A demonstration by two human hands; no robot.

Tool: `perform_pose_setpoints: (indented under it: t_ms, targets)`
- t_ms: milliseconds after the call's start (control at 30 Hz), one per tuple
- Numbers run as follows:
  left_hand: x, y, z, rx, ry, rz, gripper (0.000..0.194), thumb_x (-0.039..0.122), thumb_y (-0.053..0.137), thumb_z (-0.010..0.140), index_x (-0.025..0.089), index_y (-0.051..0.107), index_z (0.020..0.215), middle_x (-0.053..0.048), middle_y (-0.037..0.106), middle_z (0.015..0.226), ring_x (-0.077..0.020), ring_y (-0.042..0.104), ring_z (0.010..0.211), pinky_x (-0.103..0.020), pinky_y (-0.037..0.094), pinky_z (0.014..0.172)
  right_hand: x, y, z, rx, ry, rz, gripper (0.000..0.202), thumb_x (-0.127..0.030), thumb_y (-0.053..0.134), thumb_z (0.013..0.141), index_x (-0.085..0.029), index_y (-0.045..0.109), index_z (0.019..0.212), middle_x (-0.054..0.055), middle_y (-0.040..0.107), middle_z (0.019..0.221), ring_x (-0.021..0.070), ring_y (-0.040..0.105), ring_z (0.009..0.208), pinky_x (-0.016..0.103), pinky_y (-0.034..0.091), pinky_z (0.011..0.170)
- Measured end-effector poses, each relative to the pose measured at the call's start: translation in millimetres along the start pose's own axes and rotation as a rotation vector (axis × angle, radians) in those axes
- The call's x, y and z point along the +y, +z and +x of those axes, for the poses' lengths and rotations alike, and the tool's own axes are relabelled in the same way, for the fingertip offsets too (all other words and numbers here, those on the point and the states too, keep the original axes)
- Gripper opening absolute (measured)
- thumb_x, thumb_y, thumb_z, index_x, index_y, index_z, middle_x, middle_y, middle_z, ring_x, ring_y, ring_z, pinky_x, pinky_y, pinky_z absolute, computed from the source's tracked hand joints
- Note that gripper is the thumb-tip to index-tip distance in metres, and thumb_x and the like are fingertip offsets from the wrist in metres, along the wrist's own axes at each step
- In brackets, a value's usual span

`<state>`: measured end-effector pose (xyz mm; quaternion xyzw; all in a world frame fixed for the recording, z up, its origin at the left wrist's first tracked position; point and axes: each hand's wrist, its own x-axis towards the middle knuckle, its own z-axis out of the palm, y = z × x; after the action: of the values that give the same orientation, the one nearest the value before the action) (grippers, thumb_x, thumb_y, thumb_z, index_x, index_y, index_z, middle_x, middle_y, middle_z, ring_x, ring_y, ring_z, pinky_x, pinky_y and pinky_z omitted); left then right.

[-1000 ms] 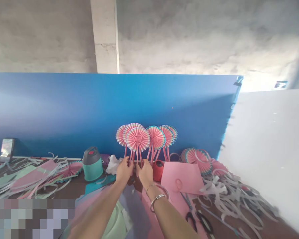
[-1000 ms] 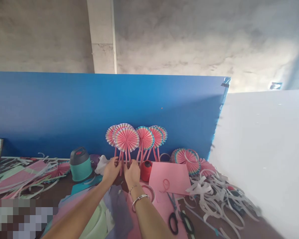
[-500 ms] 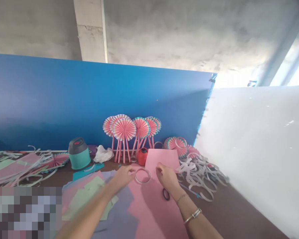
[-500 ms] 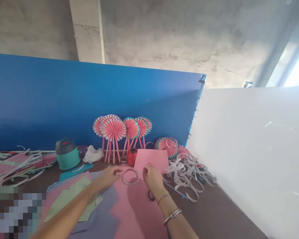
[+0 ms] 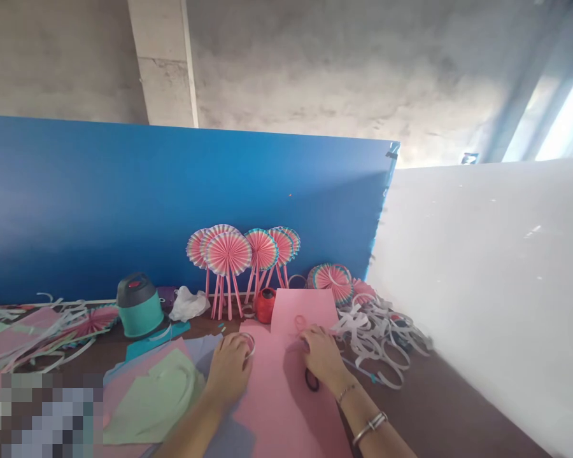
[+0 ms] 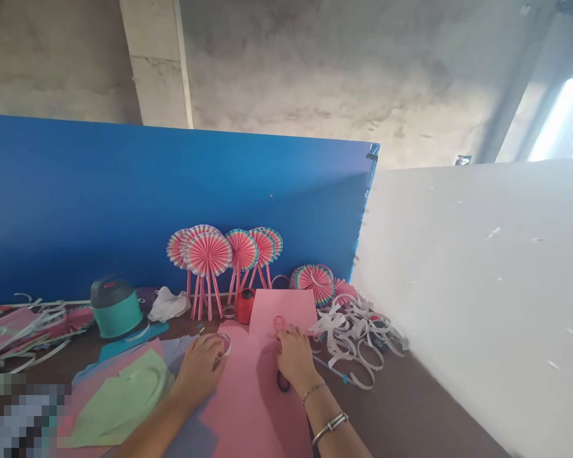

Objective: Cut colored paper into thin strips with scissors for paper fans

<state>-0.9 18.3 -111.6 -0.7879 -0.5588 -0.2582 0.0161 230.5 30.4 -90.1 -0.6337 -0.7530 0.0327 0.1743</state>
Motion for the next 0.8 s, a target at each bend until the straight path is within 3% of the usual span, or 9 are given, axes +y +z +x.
perform_pose_setpoints:
  t_ms: [167,300,433,500,567,667,800]
  targets:
    - [-4,-2.3,-1,0.030,-0.156,0.159,0.020,0.012,0.045,0.077,0.020,0.063,0.082,-0.009,0.066,0.100,-0.0281,0.050,0.108,-0.043,0.031,0.095,1,0,-1,-0.012,0.021,-0.081,0.036,-0.004,0.045,0.071,-0.018,0.067,0.096,0.010,0.062,0.104,0.0244,0.051,0.100,0.032,0.034,0.082]
    - [-4,-0.4,-2,0.029,-0.215,0.183,0.035,0.005,0.040,0.077,0.018,0.063,0.100,-0.011,0.064,0.109,-0.0291,0.048,0.113,-0.046,0.031,0.096,1,2,-1,0.010,0.075,-0.145,0.038,-0.002,0.043,0.071,-0.017,0.067,0.098,0.012,0.063,0.104,0.0273,0.051,0.101,0.036,0.034,0.082]
    - [-1,1.0,-2,-0.032,-0.034,0.030,0.040,0.010,0.041,0.080,0.019,0.058,0.114,-0.010,0.059,0.121,-0.0257,0.045,0.119,-0.044,0.031,0.101,-2,2,0,-0.002,0.000,-0.067,0.031,-0.009,0.046,0.077,-0.018,0.067,0.099,0.011,0.063,0.108,0.0254,0.052,0.103,0.034,0.035,0.084]
    - [3,0.7,-3,-0.138,0.135,-0.064,0.036,0.024,0.044,0.085,0.021,0.058,0.118,-0.009,0.057,0.126,-0.0250,0.044,0.121,-0.043,0.030,0.104,-4,3,-1,-0.024,-0.083,0.003,0.029,-0.017,0.048,0.081,-0.019,0.065,0.104,0.009,0.062,0.114,0.0244,0.052,0.106,0.034,0.036,0.088]
    - [7,-0.6,-5,-0.264,0.263,-0.131,0.045,0.043,0.047,0.085,0.023,0.055,0.125,-0.009,0.052,0.134,-0.0265,0.041,0.126,-0.044,0.026,0.107,-6,5,-3,-0.058,-0.174,0.063,0.031,-0.026,0.049,0.084,-0.020,0.062,0.112,0.009,0.060,0.122,0.0235,0.050,0.112,0.035,0.034,0.094]
    - [12,-3.7,-9,-0.399,0.302,-0.179,0.064,0.059,0.048,0.080,0.026,0.045,0.134,-0.009,0.042,0.143,-0.0288,0.035,0.131,-0.049,0.020,0.110,-8,9,-7,-0.109,-0.247,0.109,0.042,-0.037,0.048,0.087,-0.019,0.054,0.124,0.010,0.054,0.131,0.0235,0.046,0.121,0.037,0.028,0.103]
    - [14,-6.8,-11,-0.449,0.274,-0.190,0.072,0.066,0.052,0.072,0.030,0.043,0.135,-0.009,0.040,0.144,-0.0301,0.033,0.132,-0.053,0.013,0.110,-8,13,-10,-0.165,-0.199,0.079,0.046,-0.040,0.042,0.090,-0.019,0.048,0.131,0.011,0.047,0.138,0.0256,0.039,0.128,0.047,0.021,0.108]
